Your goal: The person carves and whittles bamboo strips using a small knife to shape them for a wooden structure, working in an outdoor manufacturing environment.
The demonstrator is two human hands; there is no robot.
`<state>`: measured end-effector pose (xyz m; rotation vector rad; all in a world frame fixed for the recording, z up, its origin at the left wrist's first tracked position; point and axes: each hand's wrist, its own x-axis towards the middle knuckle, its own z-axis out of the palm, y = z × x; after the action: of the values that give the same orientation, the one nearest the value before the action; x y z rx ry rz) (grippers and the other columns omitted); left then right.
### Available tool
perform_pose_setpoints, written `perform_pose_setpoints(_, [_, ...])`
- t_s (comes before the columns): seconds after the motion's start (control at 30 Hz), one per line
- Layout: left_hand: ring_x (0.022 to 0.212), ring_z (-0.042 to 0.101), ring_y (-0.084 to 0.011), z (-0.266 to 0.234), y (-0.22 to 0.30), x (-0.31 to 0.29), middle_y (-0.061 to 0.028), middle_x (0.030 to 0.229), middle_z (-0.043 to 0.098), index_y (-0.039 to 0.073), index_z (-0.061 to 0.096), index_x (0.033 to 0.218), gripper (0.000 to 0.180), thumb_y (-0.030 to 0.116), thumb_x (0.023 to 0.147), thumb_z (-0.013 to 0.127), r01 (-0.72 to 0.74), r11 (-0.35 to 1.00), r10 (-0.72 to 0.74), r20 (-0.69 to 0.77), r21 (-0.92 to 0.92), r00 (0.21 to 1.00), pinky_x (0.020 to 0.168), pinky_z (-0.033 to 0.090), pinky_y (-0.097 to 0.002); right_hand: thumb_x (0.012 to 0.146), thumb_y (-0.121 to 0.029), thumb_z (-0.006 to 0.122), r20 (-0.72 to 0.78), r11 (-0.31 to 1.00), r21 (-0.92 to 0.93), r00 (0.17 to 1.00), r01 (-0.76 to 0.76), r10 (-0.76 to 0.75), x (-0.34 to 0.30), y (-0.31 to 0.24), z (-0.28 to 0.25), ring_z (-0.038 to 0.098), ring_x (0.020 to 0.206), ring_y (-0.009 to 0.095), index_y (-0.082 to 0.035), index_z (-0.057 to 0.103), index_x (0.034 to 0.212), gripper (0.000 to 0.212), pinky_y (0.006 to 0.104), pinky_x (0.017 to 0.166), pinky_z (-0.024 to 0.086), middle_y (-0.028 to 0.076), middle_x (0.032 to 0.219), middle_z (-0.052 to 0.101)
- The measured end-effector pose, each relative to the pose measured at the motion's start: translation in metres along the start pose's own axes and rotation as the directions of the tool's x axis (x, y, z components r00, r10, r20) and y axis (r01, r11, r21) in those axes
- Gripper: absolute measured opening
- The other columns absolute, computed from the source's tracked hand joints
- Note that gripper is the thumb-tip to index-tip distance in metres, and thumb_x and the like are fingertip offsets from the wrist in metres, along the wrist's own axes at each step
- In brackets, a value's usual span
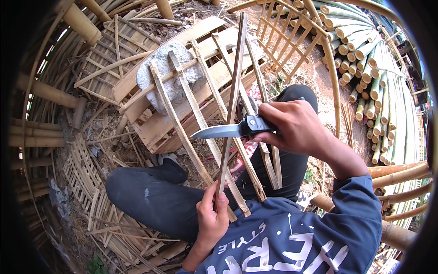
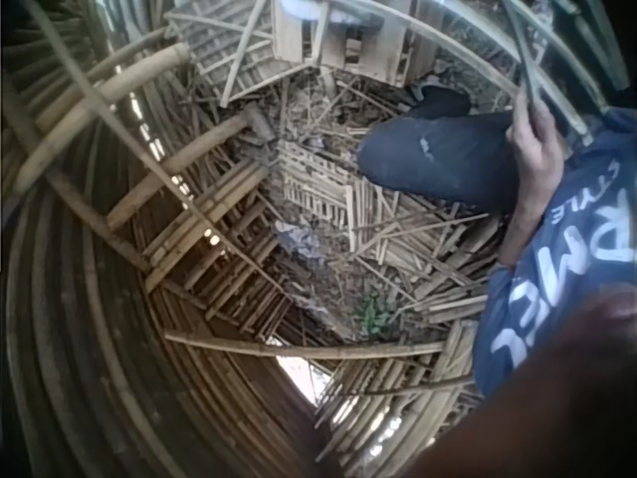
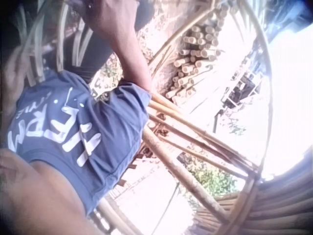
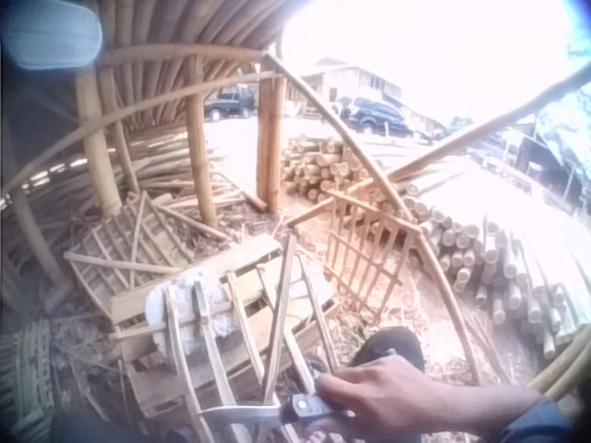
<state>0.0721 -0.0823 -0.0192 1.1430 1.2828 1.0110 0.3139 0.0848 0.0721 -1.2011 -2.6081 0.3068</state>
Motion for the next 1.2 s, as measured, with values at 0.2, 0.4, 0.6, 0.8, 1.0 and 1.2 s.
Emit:
perform_pose_setpoints(0.2, [0.059, 0.059, -0.0112, 0.005, 0.012, 0.008, -0.011, 0.073, 0.064, -0.008, 0.059, 0.131, 0.035, 0.014, 0.104, 0.057, -0.061, 0.986, 0.071, -0.059, 0.158, 0.996, 0.057, 0.047, -0.029, 0.094, -0.057, 0.065, 0.133, 0.999, -0.024, 0.991, 0.029, -0.025, -0.006, -0.024, 0.018, 0.065, 0.054, 0.033, -0.01, 0.058, 0.096, 0.047, 0.0447, 0.045, 0.048, 0.008, 0.065, 0.06])
perform_pose_setpoints(0.4, [0.066, 0.071, -0.0237, 0.002, 0.013, 0.009, -0.0206, 0.087, 0.072, -0.011, 0.058, 0.131, 0.035, 0.011, 0.104, 0.055, -0.097, 0.973, 0.114, -0.072, 0.211, 0.991, 0.06, 0.052, -0.0336, 0.088, -0.053, 0.073, 0.135, 0.995, -0.097, 0.991, 0.001, 0.012, -0.001, -0.029, 0.018, 0.06, 0.055, 0.028, -0.011, 0.055, 0.092, 0.046, 0.0409, 0.047, 0.044, 0.006, 0.067, 0.053])
perform_pose_setpoints(0.6, [0.063, 0.058, -0.014, -0.001, 0.018, 0.011, -0.0116, 0.078, 0.062, -0.01, 0.061, 0.127, 0.032, 0.012, 0.105, 0.053, -0.128, 0.965, 0.154, -0.101, 0.23, 0.983, 0.056, 0.044, -0.029, 0.091, -0.06, 0.067, 0.007, 0.982, -0.174, 0.997, 0.071, -0.071, 0.009, -0.029, 0.011, 0.064, 0.051, 0.027, -0.011, 0.057, 0.095, 0.05, 0.0398, 0.042, 0.045, 0.006, 0.065, 0.059])
perform_pose_setpoints(0.8, [0.057, 0.055, -0.0127, -0.003, 0.019, -0.009, -0.011, 0.072, 0.06, -0.008, 0.062, 0.127, 0.03, 0.01, 0.104, 0.054, -0.034, 0.976, 0.041, -0.027, 0.214, 0.999, 0.053, 0.041, -0.0289, 0.097, -0.056, 0.06, -0.19, 0.929, -0.35, 0.98, -0.118, 0.053, 0.036, 0.032, -0.005, 0.056, 0.045, 0.024, -0.009, 0.055, 0.091, 0.048, 0.0393, 0.044, 0.042, 0.006, 0.06, 0.057])
perform_pose_setpoints(1.0, [0.058, 0.066, -0.0243, -0.007, 0.016, -0.008, -0.02, 0.078, 0.068, -0.008, 0.063, 0.127, 0.03, 0.004, 0.101, 0.056, -0.08, 0.96, 0.09, -0.025, 0.269, 0.996, 0.054, 0.048, -0.0327, 0.098, -0.057, 0.059, -0.1, 0.969, -0.235, 0.993, -0.081, 0.059, 0.023, 0.016, -0.009, 0.06, 0.051, 0.027, -0.009, 0.058, 0.097, 0.048, 0.043, 0.048, 0.046, 0.008, 0.064, 0.059])
perform_pose_setpoints(1.2, [0.057, 0.054, -0.0088, -0.014, 0.008, -0.008, -0.0108, 0.078, 0.067, -0.009, 0.062, 0.129, 0.033, 0.01, 0.102, 0.056, -0.193, 0.927, 0.225, -0.066, 0.321, 0.972, 0.053, 0.042, -0.0274, 0.095, -0.057, 0.062, -0.123, 0.974, -0.226, 0.992, -0.004, -0.024, 0.034, 0.013, -0.015, 0.063, 0.054, 0.028, -0.009, 0.059, 0.095, 0.049, 0.043, 0.049, 0.045, 0.007, 0.063, 0.06])
